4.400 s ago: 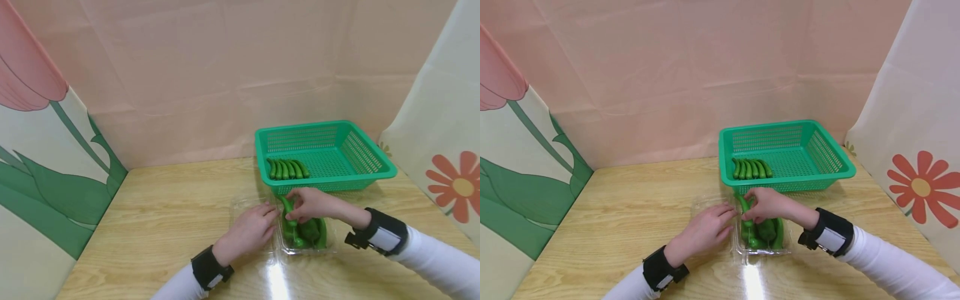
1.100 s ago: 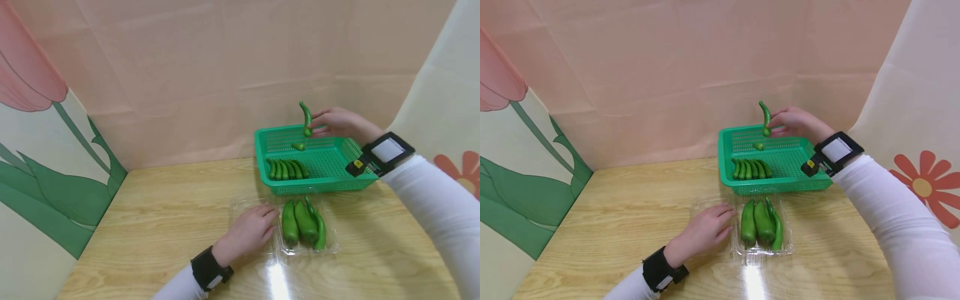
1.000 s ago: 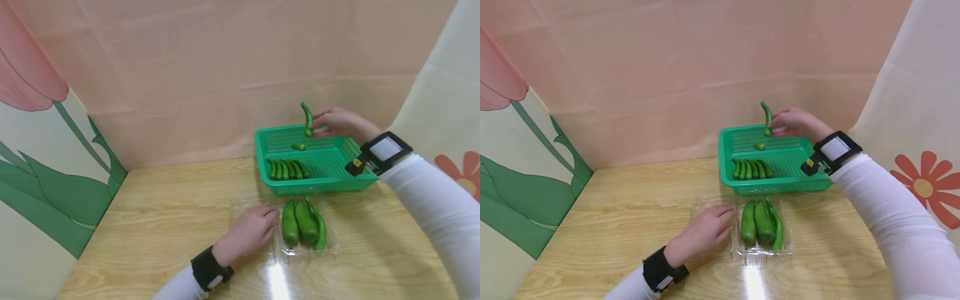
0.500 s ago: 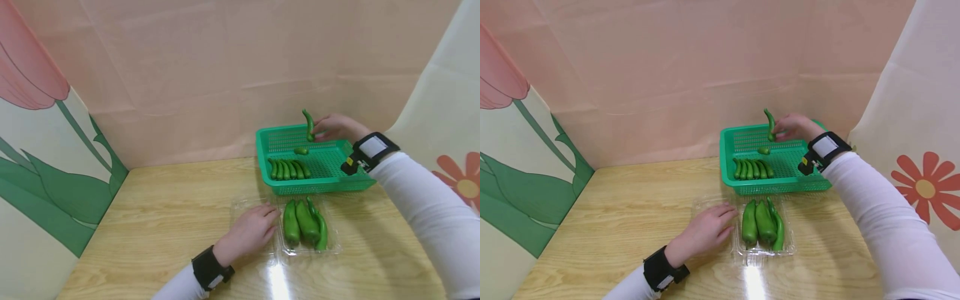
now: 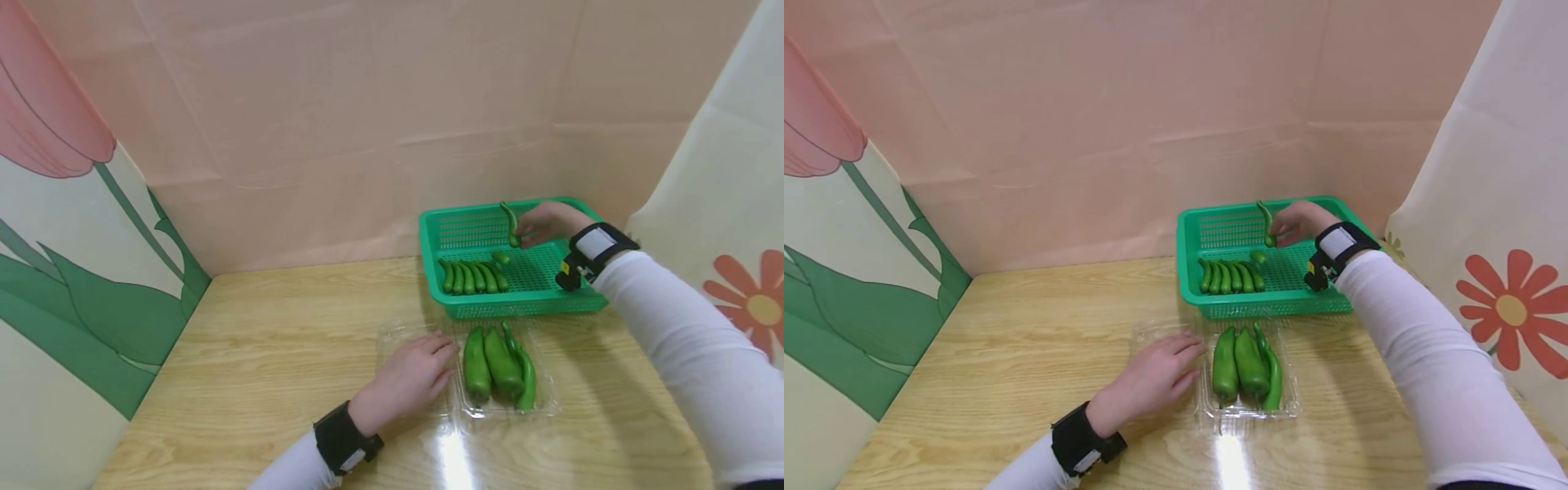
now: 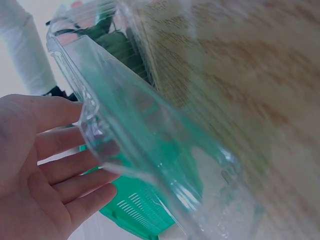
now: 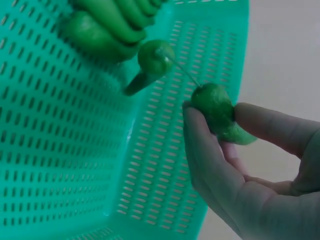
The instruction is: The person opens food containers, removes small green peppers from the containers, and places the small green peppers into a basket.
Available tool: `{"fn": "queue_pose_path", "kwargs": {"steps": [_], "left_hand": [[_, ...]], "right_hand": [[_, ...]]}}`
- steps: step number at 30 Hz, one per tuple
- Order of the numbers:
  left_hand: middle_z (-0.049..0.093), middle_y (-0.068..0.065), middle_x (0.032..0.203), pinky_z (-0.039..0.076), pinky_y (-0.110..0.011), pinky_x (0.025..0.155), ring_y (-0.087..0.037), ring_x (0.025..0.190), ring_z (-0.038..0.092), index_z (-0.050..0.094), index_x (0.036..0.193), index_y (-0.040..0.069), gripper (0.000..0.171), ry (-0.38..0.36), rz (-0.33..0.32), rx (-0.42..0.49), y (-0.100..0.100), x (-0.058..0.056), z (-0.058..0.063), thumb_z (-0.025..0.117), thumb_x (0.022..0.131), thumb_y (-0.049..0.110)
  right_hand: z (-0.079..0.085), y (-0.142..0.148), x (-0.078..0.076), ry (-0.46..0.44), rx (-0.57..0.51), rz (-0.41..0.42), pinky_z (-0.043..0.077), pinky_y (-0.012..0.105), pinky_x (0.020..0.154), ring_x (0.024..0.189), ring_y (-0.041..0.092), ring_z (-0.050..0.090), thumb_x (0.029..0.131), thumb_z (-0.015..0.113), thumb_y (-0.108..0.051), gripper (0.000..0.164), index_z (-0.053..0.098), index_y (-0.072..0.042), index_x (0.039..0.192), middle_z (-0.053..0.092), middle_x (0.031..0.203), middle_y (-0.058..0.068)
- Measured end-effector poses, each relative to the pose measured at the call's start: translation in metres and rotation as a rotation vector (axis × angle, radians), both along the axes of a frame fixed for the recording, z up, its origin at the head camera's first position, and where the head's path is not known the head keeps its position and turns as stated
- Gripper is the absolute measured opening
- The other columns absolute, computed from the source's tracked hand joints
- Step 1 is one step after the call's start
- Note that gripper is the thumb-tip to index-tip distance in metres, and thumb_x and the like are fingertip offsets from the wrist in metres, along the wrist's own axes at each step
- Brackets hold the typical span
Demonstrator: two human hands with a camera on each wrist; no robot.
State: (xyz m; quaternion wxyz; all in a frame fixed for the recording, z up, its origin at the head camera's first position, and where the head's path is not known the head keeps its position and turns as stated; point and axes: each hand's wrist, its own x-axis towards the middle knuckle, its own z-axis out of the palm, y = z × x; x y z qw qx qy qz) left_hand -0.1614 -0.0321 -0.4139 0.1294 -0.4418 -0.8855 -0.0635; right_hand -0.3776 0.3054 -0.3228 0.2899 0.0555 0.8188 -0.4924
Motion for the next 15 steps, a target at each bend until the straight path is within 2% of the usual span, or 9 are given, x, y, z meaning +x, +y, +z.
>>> {"fn": "queue_pose_path", "kwargs": {"steps": [4,9,11,15], "left_hand": [[0.058,-0.009,0.131,0.042,-0.032,0.108,-0.025,0.125,0.053,0.057,0.129,0.009,0.042,0.014,-0.004,0.006,0.0,-0.001,-0.001,0.06,0.092,0.03],[0.057,-0.009,0.132,0.042,-0.034,0.109,-0.025,0.126,0.052,0.056,0.129,0.009,0.043,0.001,0.006,0.003,0.0,-0.001,-0.002,0.06,0.092,0.03],[0.057,-0.009,0.133,0.042,-0.034,0.109,-0.025,0.126,0.052,0.056,0.129,0.009,0.043,-0.004,0.009,0.0,0.0,-0.001,-0.002,0.059,0.092,0.03],[0.057,-0.009,0.133,0.042,-0.033,0.109,-0.025,0.126,0.052,0.056,0.129,0.009,0.043,-0.002,0.009,-0.002,0.0,-0.001,-0.001,0.06,0.092,0.03]], "right_hand": [[-0.006,0.007,-0.005,-0.028,0.01,0.047,0.052,0.037,0.099,0.099,0.024,0.066,0.092,0.057,-0.008,0.06,0.029,0.015,0.14,0.014,0.146,0.042],[-0.01,0.01,-0.009,-0.063,0.039,0.127,0.048,0.042,0.103,0.122,0.04,0.052,0.093,0.055,-0.01,0.059,0.028,0.017,0.14,0.013,0.147,0.04],[-0.011,0.009,-0.01,-0.07,0.083,0.142,0.044,0.045,0.106,0.125,0.04,0.049,0.095,0.051,-0.01,0.059,0.024,0.016,0.141,0.018,0.147,0.039],[-0.014,0.008,-0.012,-0.083,0.145,0.161,0.043,0.049,0.106,0.116,0.038,0.057,0.097,0.049,-0.01,0.057,0.024,0.017,0.14,0.034,0.14,0.036]]}}
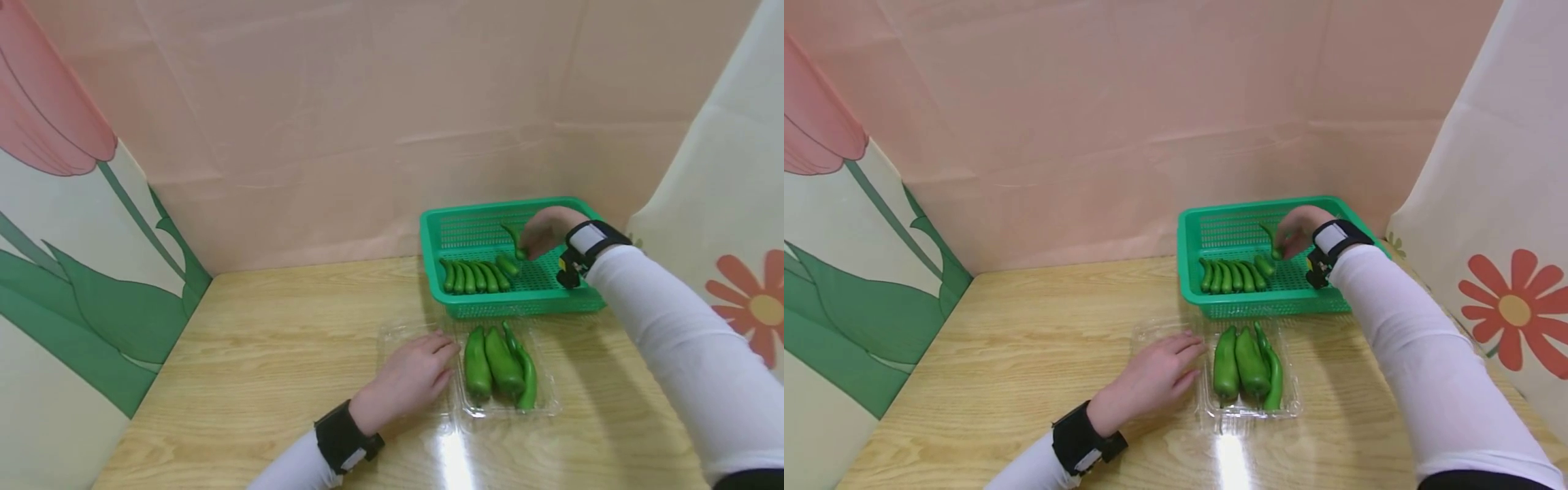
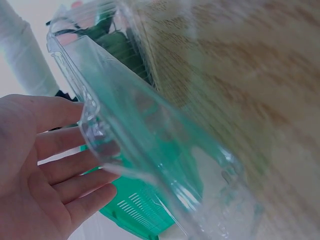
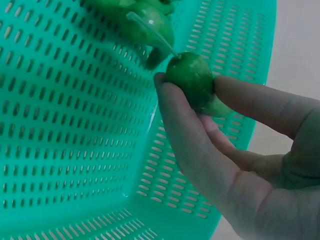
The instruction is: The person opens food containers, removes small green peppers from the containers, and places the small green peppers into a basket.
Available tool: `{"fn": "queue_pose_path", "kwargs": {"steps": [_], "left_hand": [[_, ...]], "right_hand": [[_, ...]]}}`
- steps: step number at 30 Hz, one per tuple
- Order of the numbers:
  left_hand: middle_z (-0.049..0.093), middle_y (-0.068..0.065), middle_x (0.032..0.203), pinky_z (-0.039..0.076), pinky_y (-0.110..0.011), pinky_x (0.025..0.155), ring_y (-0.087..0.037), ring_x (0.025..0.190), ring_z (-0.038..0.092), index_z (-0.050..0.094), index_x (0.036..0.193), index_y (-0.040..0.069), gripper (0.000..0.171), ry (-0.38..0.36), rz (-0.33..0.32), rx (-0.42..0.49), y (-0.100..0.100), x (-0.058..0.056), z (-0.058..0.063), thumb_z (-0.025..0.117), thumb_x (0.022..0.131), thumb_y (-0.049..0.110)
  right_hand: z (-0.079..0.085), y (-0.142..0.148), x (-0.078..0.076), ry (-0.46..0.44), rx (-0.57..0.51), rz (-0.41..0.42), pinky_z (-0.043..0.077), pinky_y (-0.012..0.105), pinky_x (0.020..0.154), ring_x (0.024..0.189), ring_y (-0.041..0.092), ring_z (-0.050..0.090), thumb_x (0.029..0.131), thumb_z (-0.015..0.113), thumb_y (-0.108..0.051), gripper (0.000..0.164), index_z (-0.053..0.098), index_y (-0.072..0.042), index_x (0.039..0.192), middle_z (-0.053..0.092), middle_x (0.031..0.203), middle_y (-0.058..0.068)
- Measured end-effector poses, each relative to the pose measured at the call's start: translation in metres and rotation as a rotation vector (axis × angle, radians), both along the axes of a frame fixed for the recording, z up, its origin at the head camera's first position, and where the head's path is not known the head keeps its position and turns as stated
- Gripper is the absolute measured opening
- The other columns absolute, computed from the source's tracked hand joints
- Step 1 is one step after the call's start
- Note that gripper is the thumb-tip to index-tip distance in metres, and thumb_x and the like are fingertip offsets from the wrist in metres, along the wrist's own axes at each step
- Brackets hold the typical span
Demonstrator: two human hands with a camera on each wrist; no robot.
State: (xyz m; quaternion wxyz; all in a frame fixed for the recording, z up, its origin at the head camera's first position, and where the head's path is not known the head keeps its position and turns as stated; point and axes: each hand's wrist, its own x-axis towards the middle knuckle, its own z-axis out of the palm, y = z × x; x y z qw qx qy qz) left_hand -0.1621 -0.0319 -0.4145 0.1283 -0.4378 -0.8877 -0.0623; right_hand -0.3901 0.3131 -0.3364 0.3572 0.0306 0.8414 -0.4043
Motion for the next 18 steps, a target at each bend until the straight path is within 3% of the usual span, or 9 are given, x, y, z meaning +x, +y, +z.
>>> {"fn": "queue_pose_path", "kwargs": {"steps": [3,9,14,18], "left_hand": [[0.057,-0.009,0.133,0.041,-0.033,0.11,-0.025,0.126,0.052,0.056,0.129,0.009,0.043,0.003,0.005,-0.003,0.0,0.0,0.001,0.059,0.092,0.03],[0.058,-0.008,0.132,0.043,-0.034,0.108,-0.024,0.126,0.052,0.056,0.129,0.009,0.042,0.009,0.003,-0.016,0.001,0.001,0.001,0.058,0.093,0.031],[0.058,-0.008,0.132,0.042,-0.033,0.109,-0.024,0.126,0.052,0.056,0.129,0.009,0.042,0.006,0.0,-0.016,0.001,0.001,0.0,0.059,0.093,0.03],[0.057,-0.009,0.132,0.041,-0.032,0.11,-0.024,0.127,0.052,0.055,0.13,0.008,0.043,-0.001,0.0,-0.013,0.001,0.001,0.0,0.058,0.093,0.03]], "right_hand": [[-0.004,0.001,-0.005,-0.018,0.023,0.017,0.044,0.048,0.105,0.11,0.036,0.062,0.096,0.05,-0.008,0.056,0.026,0.019,0.138,0.039,0.137,0.036],[-0.011,0.0,-0.007,-0.076,0.066,-0.062,0.052,0.042,0.097,0.099,0.032,0.067,0.091,0.057,-0.003,0.058,0.03,0.019,0.137,0.044,0.132,0.038],[-0.015,-0.005,-0.005,-0.108,0.111,-0.076,0.053,0.039,0.096,0.104,0.034,0.065,0.091,0.058,-0.004,0.068,0.018,0.019,0.141,0.043,0.134,0.036],[-0.017,-0.009,-0.003,-0.107,0.14,-0.069,0.053,0.04,0.097,0.109,0.037,0.062,0.091,0.057,-0.003,0.066,0.019,0.02,0.14,0.043,0.134,0.037]]}}
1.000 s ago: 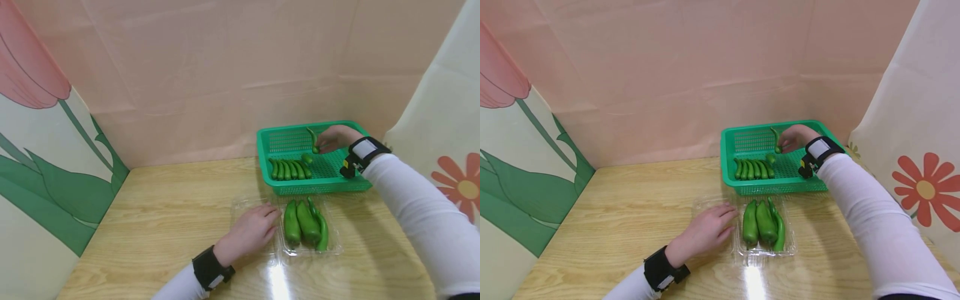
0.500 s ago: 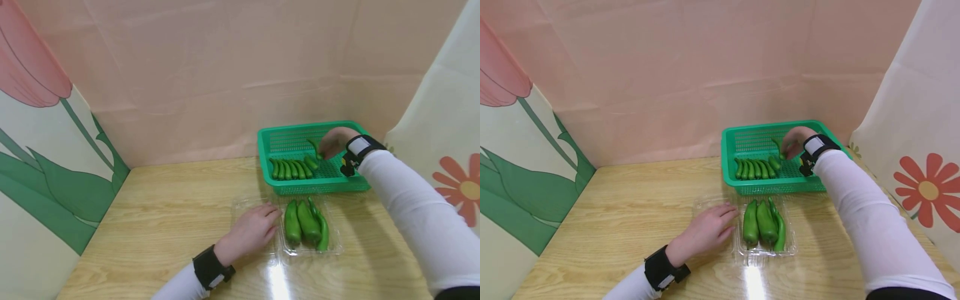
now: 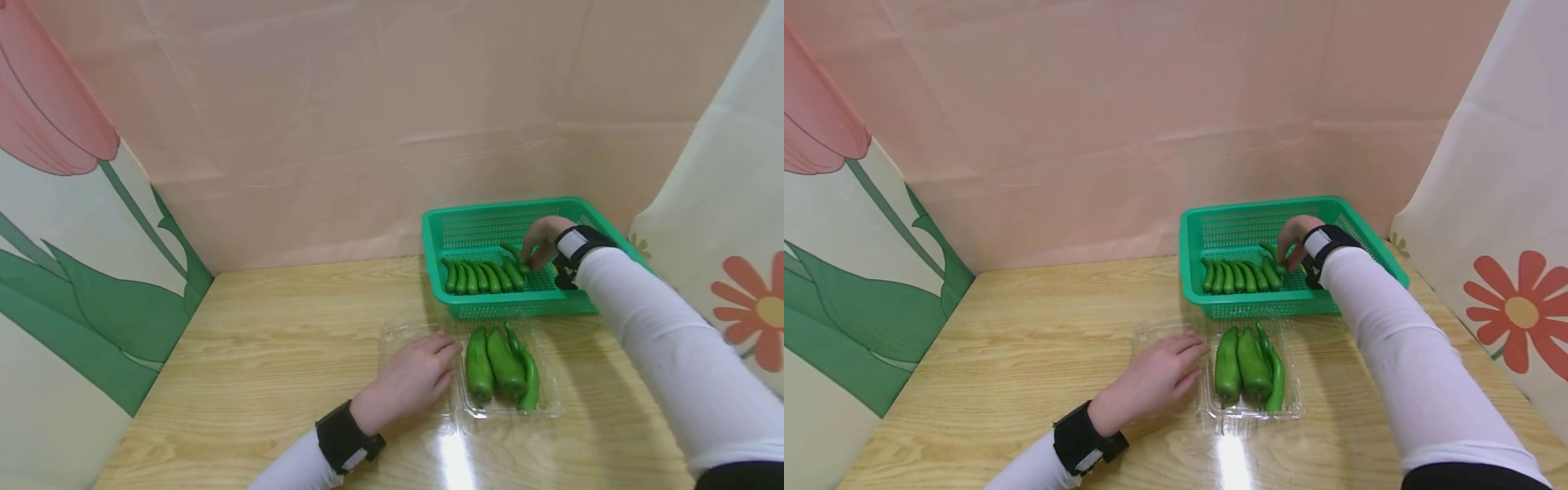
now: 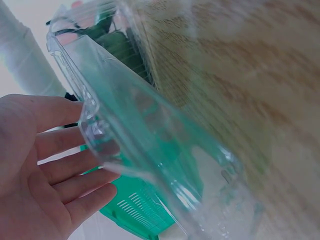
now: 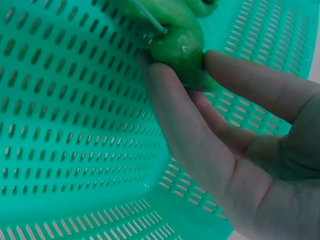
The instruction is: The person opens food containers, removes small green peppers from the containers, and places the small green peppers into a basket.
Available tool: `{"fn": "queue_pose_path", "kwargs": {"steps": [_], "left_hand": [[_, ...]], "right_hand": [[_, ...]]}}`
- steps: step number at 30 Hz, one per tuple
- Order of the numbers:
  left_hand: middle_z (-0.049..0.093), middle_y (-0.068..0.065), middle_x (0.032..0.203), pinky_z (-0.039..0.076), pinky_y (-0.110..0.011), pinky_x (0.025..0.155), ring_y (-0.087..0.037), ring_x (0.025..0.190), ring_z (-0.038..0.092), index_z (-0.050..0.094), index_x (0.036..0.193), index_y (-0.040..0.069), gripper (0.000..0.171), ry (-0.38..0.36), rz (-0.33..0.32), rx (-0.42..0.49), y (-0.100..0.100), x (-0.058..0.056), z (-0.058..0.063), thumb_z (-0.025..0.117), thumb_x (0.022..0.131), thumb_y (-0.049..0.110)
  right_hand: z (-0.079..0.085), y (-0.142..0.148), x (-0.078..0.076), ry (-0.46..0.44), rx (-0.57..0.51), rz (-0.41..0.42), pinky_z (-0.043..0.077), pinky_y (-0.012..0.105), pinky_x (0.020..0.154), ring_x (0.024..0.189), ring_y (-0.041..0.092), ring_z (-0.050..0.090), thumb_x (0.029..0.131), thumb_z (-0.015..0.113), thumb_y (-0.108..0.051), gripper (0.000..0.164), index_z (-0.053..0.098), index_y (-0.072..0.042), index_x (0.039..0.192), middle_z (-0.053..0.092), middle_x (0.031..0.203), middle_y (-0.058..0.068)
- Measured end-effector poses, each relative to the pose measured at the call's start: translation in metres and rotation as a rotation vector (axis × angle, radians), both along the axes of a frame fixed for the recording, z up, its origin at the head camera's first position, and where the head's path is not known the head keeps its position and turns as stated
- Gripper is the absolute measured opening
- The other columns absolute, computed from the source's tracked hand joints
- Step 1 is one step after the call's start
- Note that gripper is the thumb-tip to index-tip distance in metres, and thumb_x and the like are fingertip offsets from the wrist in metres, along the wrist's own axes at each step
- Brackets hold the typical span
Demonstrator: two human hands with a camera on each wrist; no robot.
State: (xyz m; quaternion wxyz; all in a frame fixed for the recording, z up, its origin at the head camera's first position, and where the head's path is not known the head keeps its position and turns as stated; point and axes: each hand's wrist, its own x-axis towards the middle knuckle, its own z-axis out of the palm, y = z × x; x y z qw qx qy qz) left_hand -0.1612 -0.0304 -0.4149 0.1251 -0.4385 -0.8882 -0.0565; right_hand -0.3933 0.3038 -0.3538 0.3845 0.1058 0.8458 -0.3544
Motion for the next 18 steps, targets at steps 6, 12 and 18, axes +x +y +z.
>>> {"fn": "queue_pose_path", "kwargs": {"steps": [6,12,18], "left_hand": [[0.058,-0.009,0.132,0.041,-0.032,0.109,-0.024,0.126,0.052,0.056,0.129,0.009,0.042,0.014,-0.003,0.003,0.0006,-0.0002,-0.0003,0.058,0.093,0.031],[0.058,-0.009,0.132,0.04,-0.032,0.11,-0.025,0.126,0.052,0.056,0.129,0.009,0.042,0.013,-0.002,0.002,0.0012,-0.0004,-0.0005,0.057,0.094,0.031],[0.058,-0.008,0.132,0.039,-0.031,0.11,-0.024,0.127,0.052,0.056,0.13,0.009,0.042,0.007,0.002,-0.004,0.001,0.0001,0.0004,0.057,0.094,0.032]], "right_hand": [[-0.0025,-0.0041,0.0005,-0.021,0.035,0.018,0.053,0.038,0.096,0.108,0.036,0.063,0.092,0.056,-0.003,0.061,0.023,0.02,0.139,0.044,0.133,0.036],[-0.0043,-0.0021,-0.0011,-0.009,0.128,0.1,0.054,0.041,0.095,0.102,0.031,0.067,0.094,0.054,-0.009,0.055,0.03,0.018,0.136,0.06,0.119,0.03],[-0.0072,-0.0019,-0.0044,-0.024,0.228,0.153,0.054,0.04,0.094,0.102,0.028,0.067,0.094,0.055,-0.015,0.051,0.039,0.015,0.132,0.069,0.107,0.021]]}}
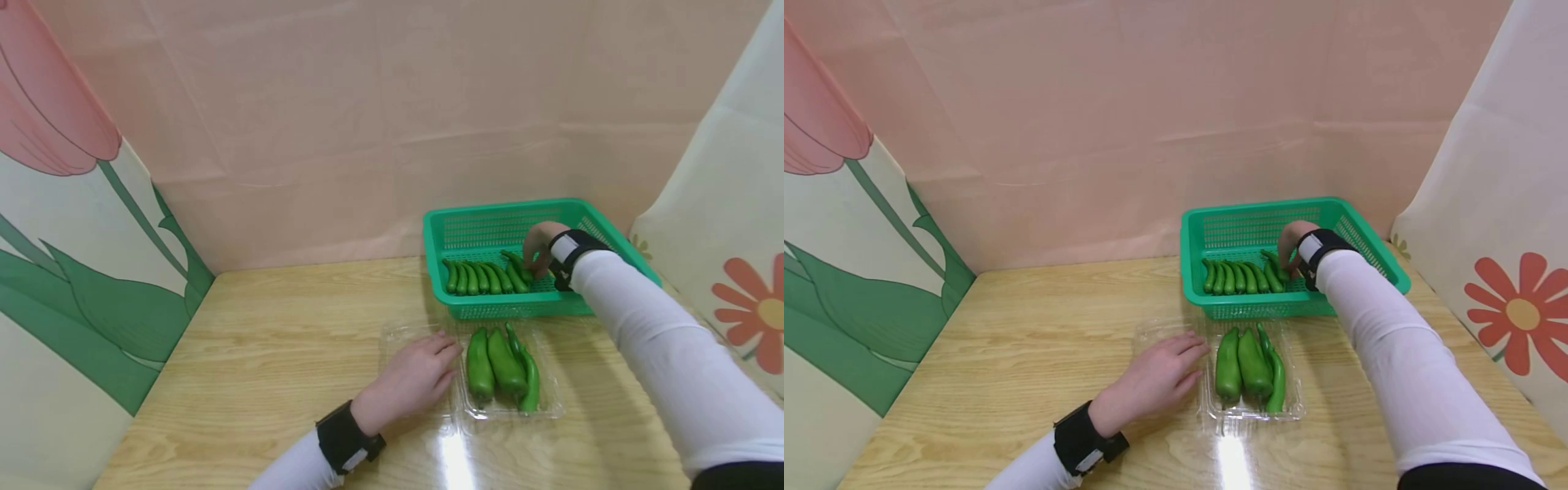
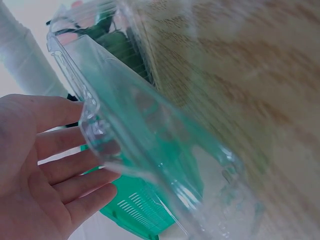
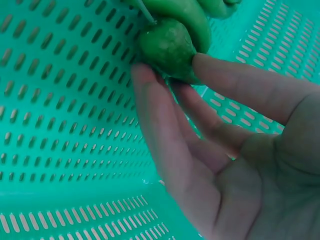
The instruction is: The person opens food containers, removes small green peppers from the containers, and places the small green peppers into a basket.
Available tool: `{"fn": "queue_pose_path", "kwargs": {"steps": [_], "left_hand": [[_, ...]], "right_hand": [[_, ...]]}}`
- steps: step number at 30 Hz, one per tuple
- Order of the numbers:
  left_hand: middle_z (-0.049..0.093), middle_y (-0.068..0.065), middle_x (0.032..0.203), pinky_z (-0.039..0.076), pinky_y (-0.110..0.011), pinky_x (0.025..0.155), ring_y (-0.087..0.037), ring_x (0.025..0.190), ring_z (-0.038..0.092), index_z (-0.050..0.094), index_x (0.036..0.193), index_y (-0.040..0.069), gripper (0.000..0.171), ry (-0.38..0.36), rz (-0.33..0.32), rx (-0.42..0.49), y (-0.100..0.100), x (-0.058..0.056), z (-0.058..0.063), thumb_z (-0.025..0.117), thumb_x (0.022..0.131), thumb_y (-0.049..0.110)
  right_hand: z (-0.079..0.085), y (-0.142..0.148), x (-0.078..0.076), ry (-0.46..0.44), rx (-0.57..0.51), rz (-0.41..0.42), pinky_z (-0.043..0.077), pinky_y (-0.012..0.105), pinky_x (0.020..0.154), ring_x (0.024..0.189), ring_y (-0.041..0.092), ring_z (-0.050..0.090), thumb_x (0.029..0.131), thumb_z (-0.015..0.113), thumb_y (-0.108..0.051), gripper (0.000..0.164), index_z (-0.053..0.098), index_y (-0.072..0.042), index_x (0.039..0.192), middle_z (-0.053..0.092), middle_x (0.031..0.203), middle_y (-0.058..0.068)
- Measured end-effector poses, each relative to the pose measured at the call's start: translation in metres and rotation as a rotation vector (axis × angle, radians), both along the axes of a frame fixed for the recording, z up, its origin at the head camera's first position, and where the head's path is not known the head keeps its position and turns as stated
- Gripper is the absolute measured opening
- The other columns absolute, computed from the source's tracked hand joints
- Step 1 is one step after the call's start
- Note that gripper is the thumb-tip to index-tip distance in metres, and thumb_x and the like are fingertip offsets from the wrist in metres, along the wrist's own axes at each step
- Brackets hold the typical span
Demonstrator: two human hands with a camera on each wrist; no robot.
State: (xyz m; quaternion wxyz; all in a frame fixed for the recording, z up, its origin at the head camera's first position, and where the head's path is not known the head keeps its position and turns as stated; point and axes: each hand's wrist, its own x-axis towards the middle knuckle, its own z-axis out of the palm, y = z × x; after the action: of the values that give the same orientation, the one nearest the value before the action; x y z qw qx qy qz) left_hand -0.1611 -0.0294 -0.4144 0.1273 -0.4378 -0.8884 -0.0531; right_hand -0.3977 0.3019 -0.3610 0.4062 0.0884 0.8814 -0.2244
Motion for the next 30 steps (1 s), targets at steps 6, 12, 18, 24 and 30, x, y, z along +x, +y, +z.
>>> {"fn": "queue_pose_path", "kwargs": {"steps": [6,12,18,24,30], "left_hand": [[0.057,-0.008,0.133,0.039,-0.031,0.111,-0.024,0.127,0.051,0.056,0.13,0.009,0.042,-0.005,0.003,0.0,0.0,0.0,0.0,0.057,0.094,0.031],[0.057,-0.008,0.133,0.039,-0.031,0.11,-0.024,0.127,0.052,0.056,0.129,0.009,0.042,-0.001,0.003,-0.006,0.0,0.001,0.0,0.057,0.094,0.031],[0.057,-0.009,0.133,0.04,-0.032,0.11,-0.024,0.127,0.051,0.056,0.13,0.009,0.042,-0.006,0.002,0.002,0.0,0.001,0.0,0.057,0.094,0.031],[0.057,-0.009,0.133,0.04,-0.032,0.11,-0.024,0.127,0.051,0.055,0.13,0.009,0.043,-0.005,-0.001,0.001,0.0,0.001,0.001,0.057,0.094,0.031],[0.057,-0.009,0.133,0.04,-0.032,0.11,-0.024,0.127,0.051,0.055,0.13,0.009,0.043,-0.01,-0.004,-0.001,0.0,0.001,0.001,0.057,0.094,0.031]], "right_hand": [[-0.001,-0.003,0.001,-0.007,0.063,-0.012,0.055,0.035,0.092,0.099,0.026,0.068,0.093,0.057,-0.014,0.05,0.042,0.015,0.13,0.072,0.101,0.015],[0.0,-0.005,0.007,0.022,0.049,-0.006,0.056,0.037,0.092,0.096,0.028,0.069,0.092,0.059,-0.015,0.057,0.037,0.019,0.132,0.07,0.105,0.018],[0.002,-0.005,0.011,0.068,0.006,-0.019,0.056,0.041,0.091,0.101,0.034,0.066,0.094,0.055,-0.017,0.057,0.034,0.015,0.136,0.066,0.111,0.026],[0.005,-0.006,0.015,0.096,-0.006,-0.037,0.058,0.041,0.086,0.103,0.034,0.066,0.094,0.057,-0.019,0.06,0.033,0.013,0.138,0.064,0.115,0.026],[0.009,-0.007,0.018,0.074,-0.018,-0.026,0.054,0.045,0.093,0.106,0.034,0.065,0.095,0.055,-0.02,0.061,0.031,0.014,0.139,0.062,0.118,0.026]]}}
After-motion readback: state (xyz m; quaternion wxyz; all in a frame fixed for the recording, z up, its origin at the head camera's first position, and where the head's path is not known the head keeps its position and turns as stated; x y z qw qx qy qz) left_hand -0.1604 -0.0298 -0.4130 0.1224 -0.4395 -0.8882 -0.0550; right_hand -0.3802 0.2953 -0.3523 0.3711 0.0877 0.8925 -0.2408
